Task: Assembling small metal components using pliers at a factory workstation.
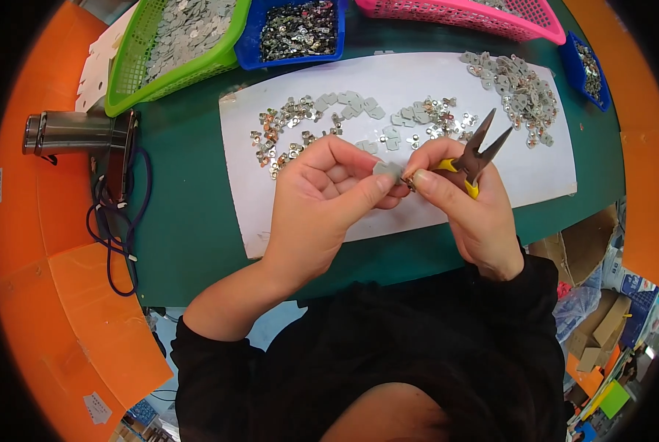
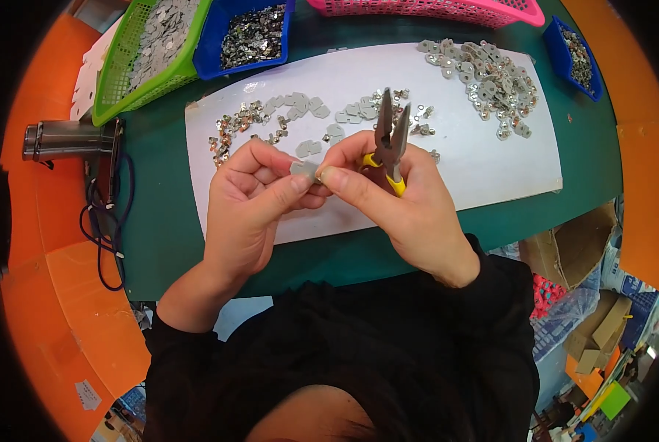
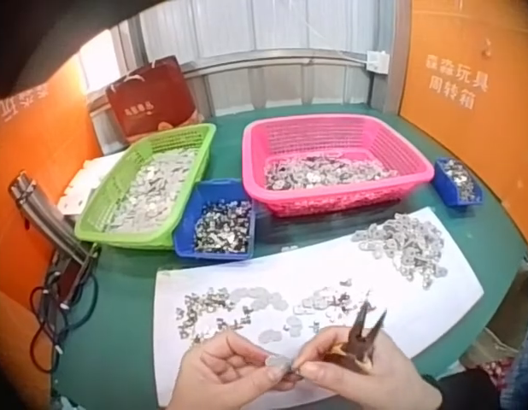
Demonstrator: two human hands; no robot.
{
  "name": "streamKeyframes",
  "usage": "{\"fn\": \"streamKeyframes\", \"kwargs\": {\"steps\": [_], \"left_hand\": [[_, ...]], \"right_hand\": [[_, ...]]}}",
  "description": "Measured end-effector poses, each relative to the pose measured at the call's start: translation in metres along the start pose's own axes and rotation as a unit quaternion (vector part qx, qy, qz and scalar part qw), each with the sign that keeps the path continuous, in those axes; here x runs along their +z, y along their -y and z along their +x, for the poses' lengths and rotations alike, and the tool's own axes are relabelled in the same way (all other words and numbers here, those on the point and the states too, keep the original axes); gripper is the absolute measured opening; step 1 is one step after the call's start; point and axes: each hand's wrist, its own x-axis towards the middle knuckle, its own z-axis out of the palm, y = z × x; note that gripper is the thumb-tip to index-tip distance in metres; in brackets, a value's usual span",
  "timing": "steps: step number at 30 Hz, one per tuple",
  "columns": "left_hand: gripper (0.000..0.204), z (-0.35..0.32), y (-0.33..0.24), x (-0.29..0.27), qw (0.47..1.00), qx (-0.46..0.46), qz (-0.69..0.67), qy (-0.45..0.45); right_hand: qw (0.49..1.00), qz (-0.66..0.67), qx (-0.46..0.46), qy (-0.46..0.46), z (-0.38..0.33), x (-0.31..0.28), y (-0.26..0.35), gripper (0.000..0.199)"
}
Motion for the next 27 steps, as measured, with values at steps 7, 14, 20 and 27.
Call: {"fn": "streamKeyframes", "kwargs": {"steps": [7, 14, 20, 27], "left_hand": [[0.012, -0.005, -0.002, 0.000, 0.999, -0.017, -0.030, 0.004], [0.011, -0.006, 0.002, 0.002, 1.000, 0.011, -0.014, 0.015], [0.012, -0.004, -0.001, 0.002, 0.997, -0.054, -0.048, 0.025], [0.014, 0.000, 0.001, -0.005, 0.986, -0.130, -0.102, 0.028]], "right_hand": [[1.000, -0.010, -0.011, -0.012, 0.002, -0.002, -0.005, 0.015], [0.996, -0.047, -0.071, -0.034, 0.002, -0.001, -0.009, 0.015], [0.961, -0.190, -0.191, -0.060, 0.010, -0.006, -0.020, 0.009], [0.918, -0.336, -0.211, -0.025, 0.008, -0.006, -0.011, 0.009]]}}
